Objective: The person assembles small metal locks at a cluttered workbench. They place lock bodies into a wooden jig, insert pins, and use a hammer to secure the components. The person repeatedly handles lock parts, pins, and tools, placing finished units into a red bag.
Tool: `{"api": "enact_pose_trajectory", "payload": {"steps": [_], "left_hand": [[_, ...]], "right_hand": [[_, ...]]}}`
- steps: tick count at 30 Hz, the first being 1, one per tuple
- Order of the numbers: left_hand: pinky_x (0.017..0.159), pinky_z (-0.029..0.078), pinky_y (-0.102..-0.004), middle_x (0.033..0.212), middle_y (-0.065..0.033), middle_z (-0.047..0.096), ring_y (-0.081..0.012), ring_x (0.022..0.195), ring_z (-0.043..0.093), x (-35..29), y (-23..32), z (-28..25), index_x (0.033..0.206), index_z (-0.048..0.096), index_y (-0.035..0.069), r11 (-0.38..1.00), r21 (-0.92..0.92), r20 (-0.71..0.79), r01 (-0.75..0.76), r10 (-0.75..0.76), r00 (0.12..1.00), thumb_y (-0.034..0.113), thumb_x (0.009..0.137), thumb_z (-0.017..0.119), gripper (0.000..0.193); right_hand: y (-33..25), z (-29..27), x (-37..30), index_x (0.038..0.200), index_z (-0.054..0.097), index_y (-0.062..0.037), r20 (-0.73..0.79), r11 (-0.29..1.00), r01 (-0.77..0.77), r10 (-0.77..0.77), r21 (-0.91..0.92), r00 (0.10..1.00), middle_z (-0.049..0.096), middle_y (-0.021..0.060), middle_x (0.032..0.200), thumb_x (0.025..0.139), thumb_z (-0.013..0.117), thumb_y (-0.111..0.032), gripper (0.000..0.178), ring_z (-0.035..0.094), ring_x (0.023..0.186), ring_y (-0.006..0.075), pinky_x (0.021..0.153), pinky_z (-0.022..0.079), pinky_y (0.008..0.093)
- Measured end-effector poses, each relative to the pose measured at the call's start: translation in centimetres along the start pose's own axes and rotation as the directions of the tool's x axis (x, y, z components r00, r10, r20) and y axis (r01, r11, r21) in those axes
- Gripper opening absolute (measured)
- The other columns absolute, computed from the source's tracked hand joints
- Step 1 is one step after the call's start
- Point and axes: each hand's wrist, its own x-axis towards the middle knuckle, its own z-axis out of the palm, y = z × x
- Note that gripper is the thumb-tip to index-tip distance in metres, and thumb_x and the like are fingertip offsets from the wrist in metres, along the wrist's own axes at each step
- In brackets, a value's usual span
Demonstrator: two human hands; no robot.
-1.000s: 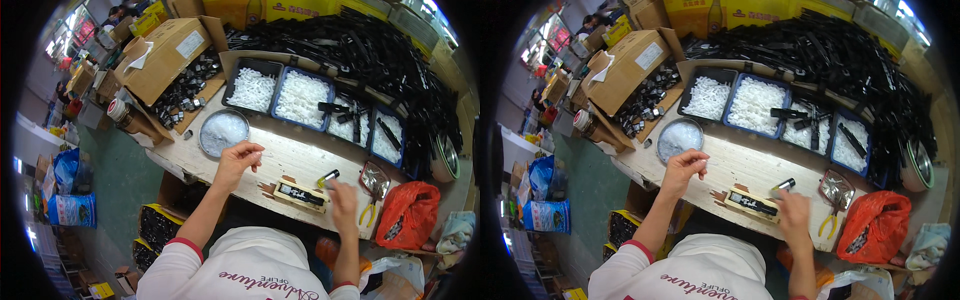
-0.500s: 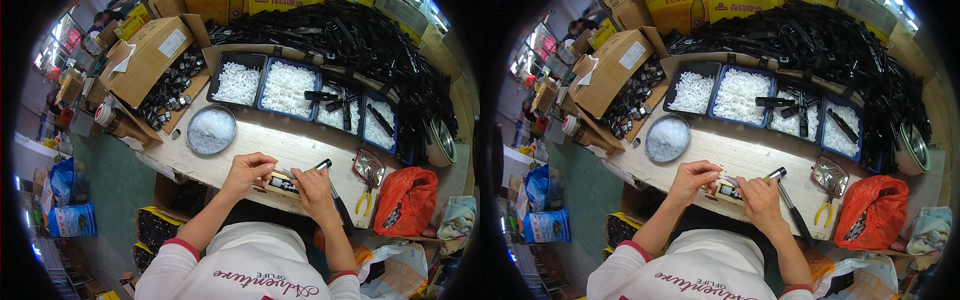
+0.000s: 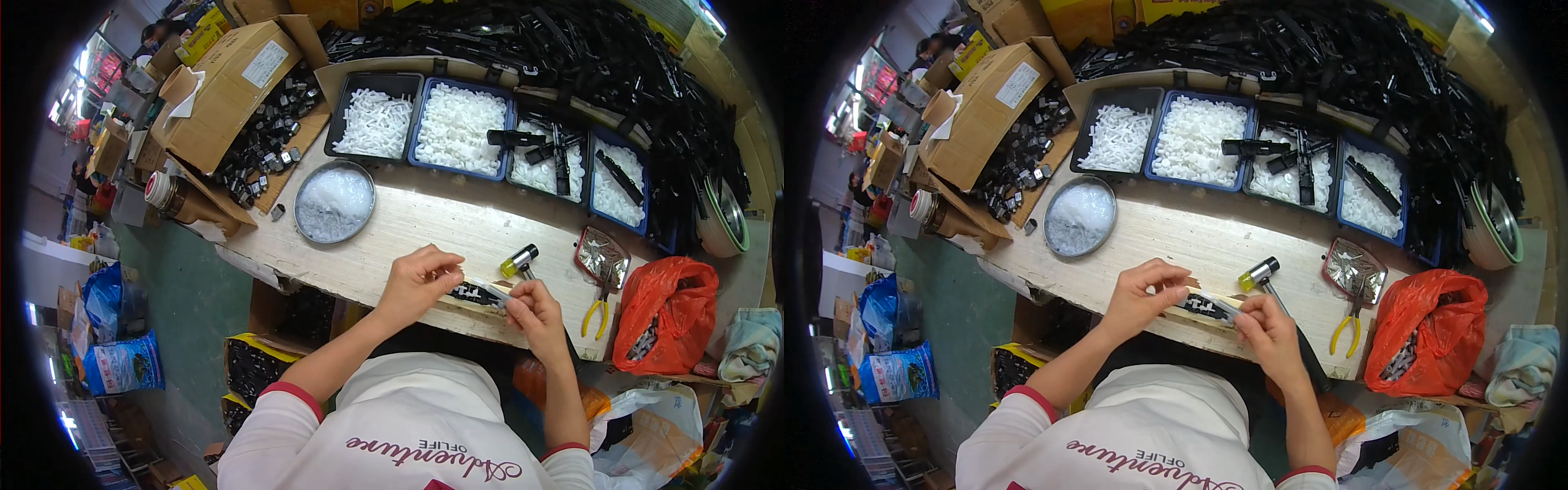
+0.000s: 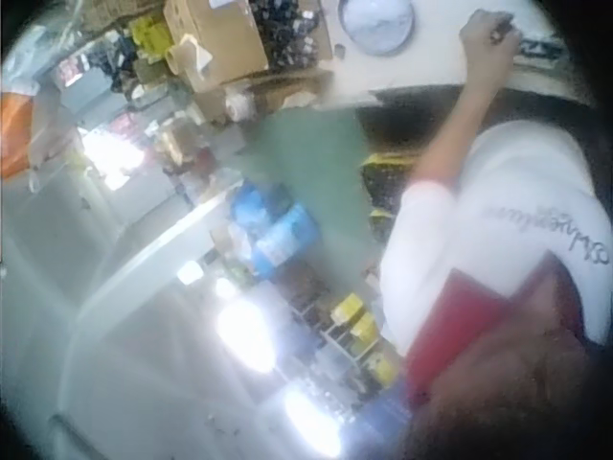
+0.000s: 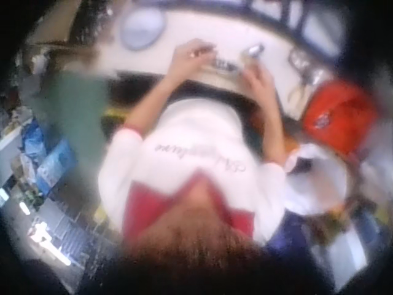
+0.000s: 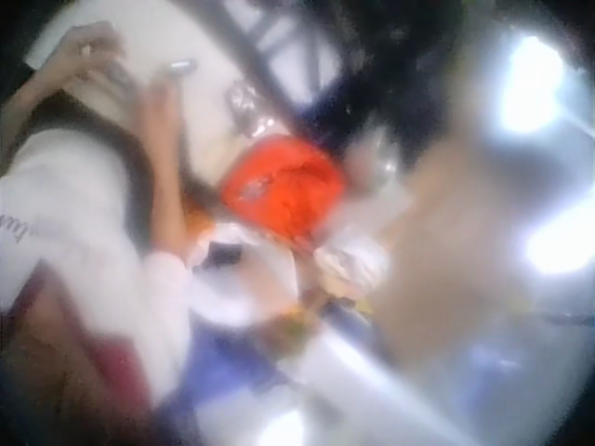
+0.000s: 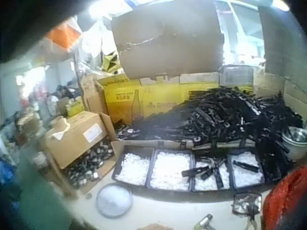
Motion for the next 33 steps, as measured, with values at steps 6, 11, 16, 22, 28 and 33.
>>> {"api": "enact_pose_trajectory", "payload": {"steps": [6, 11, 16, 22, 28, 33], "left_hand": [[0.085, 0.027, -0.0355, 0.101, -0.0015, 0.055, -0.0202, 0.099, 0.042, -0.5, -2.1, 2.7, 0.095, 0.065, 0.011, 0.821, 0.5, 0.08, -0.275, 0.273, 0.959, 0.013, 0.064, 0.073, 0.033], [0.084, 0.027, -0.0361, 0.101, -0.0018, 0.054, -0.0202, 0.098, 0.042, -0.6, -2.7, 3.1, 0.096, 0.065, 0.012, 0.821, 0.522, 0.067, -0.232, 0.231, 0.971, 0.014, 0.063, 0.074, 0.035], [0.082, 0.028, -0.0353, 0.098, -0.0013, 0.052, -0.0196, 0.096, 0.042, -0.5, -2.5, 3.1, 0.095, 0.065, 0.011, 0.846, 0.489, 0.05, -0.212, 0.215, 0.975, 0.013, 0.064, 0.072, 0.032], [0.084, 0.026, -0.035, 0.098, -0.001, 0.054, -0.0192, 0.096, 0.041, -0.6, -2.8, 3.1, 0.093, 0.066, 0.013, 0.867, 0.458, 0.035, -0.197, 0.203, 0.978, 0.017, 0.064, 0.074, 0.03], [0.082, 0.025, -0.0357, 0.091, 0.0032, 0.053, -0.0178, 0.094, 0.043, -0.9, -3.1, 3.4, 0.077, 0.067, 0.016, 0.843, 0.469, 0.017, -0.263, 0.29, 0.957, 0.013, 0.065, 0.071, 0.013], [0.081, 0.026, -0.0354, 0.091, 0.0034, 0.055, -0.0181, 0.093, 0.043, -0.8, -3.4, 3.4, 0.074, 0.068, 0.016, 0.812, 0.493, 0.042, -0.312, 0.335, 0.941, 0.01, 0.063, 0.073, 0.013]], "right_hand": [[1.1, -1.7, -0.6, 0.086, 0.049, -0.0036, -0.009, 0.985, -0.07, 0.07, -0.156, 0.998, 0.052, -0.0011, 0.062, 0.086, 0.056, -0.008, 0.008, 0.045, 0.056, 0.0038, 0.049, 0.033, 0.0183], [0.6, -1.4, -0.4, 0.085, 0.05, -0.0023, 0.013, 0.961, -0.052, 0.057, -0.273, 0.998, 0.051, -0.0016, 0.062, 0.085, 0.056, -0.008, 0.008, 0.045, 0.057, 0.0039, 0.051, 0.035, 0.0189], [0.4, -1.2, 0.0, 0.085, 0.05, -0.0012, 0.039, 0.911, 0.017, -0.001, -0.412, 0.999, 0.051, -0.0008, 0.062, 0.084, 0.056, -0.008, 0.009, 0.046, 0.056, 0.0055, 0.052, 0.038, 0.0202], [0.3, -1.0, 0.1, 0.083, 0.052, -0.0011, 0.035, 0.858, 0.05, -0.038, -0.512, 0.999, 0.051, 0.0005, 0.06, 0.083, 0.057, -0.007, 0.008, 0.046, 0.055, 0.0068, 0.051, 0.038, 0.0222], [0.2, -1.3, 0.8, 0.082, 0.053, -0.0018, -0.001, 0.887, -0.084, 0.093, -0.454, 0.996, 0.051, 0.0007, 0.057, 0.082, 0.058, -0.005, 0.006, 0.045, 0.053, 0.0061, 0.049, 0.036, 0.0218], [0.7, -1.6, 1.5, 0.076, 0.05, -0.0028, -0.067, 0.866, -0.151, 0.136, -0.477, 0.988, 0.054, 0.0011, 0.057, 0.079, 0.062, -0.005, 0.012, 0.043, 0.05, 0.005, 0.045, 0.034, 0.0213]]}}
